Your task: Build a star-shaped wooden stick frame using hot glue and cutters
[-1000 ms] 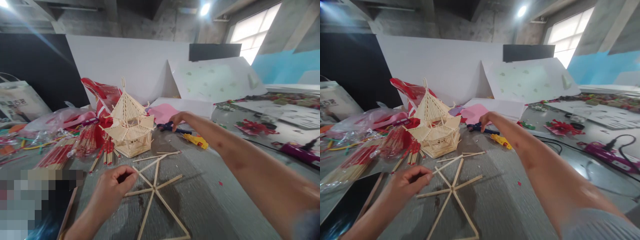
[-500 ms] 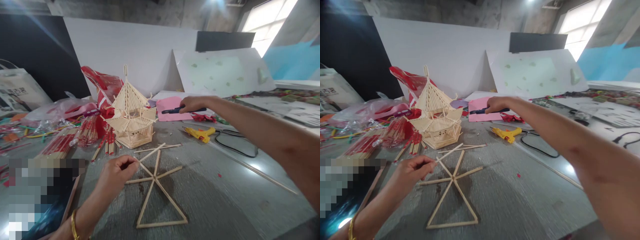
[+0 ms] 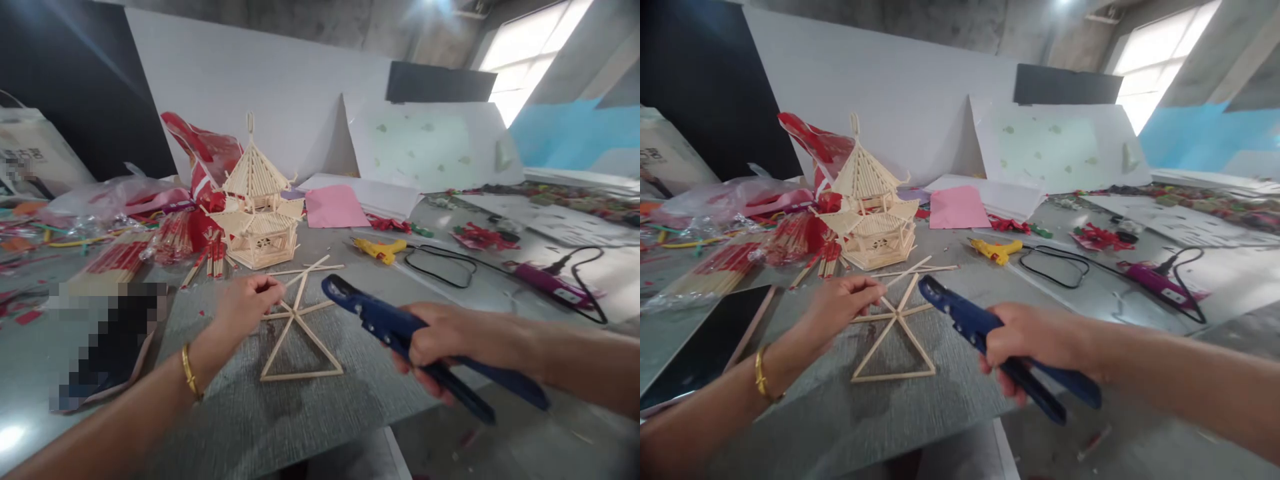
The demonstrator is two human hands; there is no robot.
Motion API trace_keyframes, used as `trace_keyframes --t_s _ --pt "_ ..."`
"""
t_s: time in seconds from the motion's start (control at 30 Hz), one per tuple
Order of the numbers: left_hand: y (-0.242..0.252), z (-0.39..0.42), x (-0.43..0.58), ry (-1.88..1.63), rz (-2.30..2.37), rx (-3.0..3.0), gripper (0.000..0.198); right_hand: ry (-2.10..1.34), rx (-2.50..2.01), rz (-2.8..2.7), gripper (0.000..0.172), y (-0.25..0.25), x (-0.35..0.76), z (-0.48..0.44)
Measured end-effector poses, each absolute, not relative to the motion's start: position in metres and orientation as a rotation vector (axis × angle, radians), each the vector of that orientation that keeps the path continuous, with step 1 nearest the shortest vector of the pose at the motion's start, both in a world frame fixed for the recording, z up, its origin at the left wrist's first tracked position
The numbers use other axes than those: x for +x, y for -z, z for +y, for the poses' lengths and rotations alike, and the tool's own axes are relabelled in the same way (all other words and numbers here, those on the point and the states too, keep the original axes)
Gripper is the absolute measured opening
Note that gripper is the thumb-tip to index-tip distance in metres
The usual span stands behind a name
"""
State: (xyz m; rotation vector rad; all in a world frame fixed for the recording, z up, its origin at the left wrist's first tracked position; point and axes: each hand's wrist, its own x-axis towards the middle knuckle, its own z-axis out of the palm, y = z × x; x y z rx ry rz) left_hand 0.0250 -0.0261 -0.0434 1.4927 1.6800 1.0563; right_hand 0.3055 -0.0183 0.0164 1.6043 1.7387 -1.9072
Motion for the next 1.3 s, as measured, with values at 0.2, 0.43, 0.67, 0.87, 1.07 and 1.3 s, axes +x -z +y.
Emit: trace_keyframes --t_s 0.2,0.43,0.67,0.87,1.07,1.3 --pt "0.037 -0.029 0.038 -1.006 1.671 1.577 0.025 1.703 1.747 1.808 0.018 -0.019 0.280 -0.040" --pt "0.031 -0.028 0.054 -1.008 1.628 1.639 0.025 1.630 1.694 1.913 0.014 -0.018 0.274 -0.045" --pt "0.029 -0.030 0.062 -1.035 1.658 1.685 0.028 1.596 1.755 1.903 0.014 -0.020 0.273 -0.047" --pt "0.028 -0.030 0.063 -1.058 1.678 1.688 0.029 1.636 1.767 1.886 0.009 -0.024 0.269 -0.048" --pt "0.028 -0.028 0.062 -1.090 1.674 1.668 0.030 1.580 1.771 1.922 0.007 -0.025 0.266 -0.049" --pt "0.023 -0.031 0.063 -1.084 1.690 1.656 0.030 1.601 1.773 1.927 0.008 -0.019 0.264 -0.049"
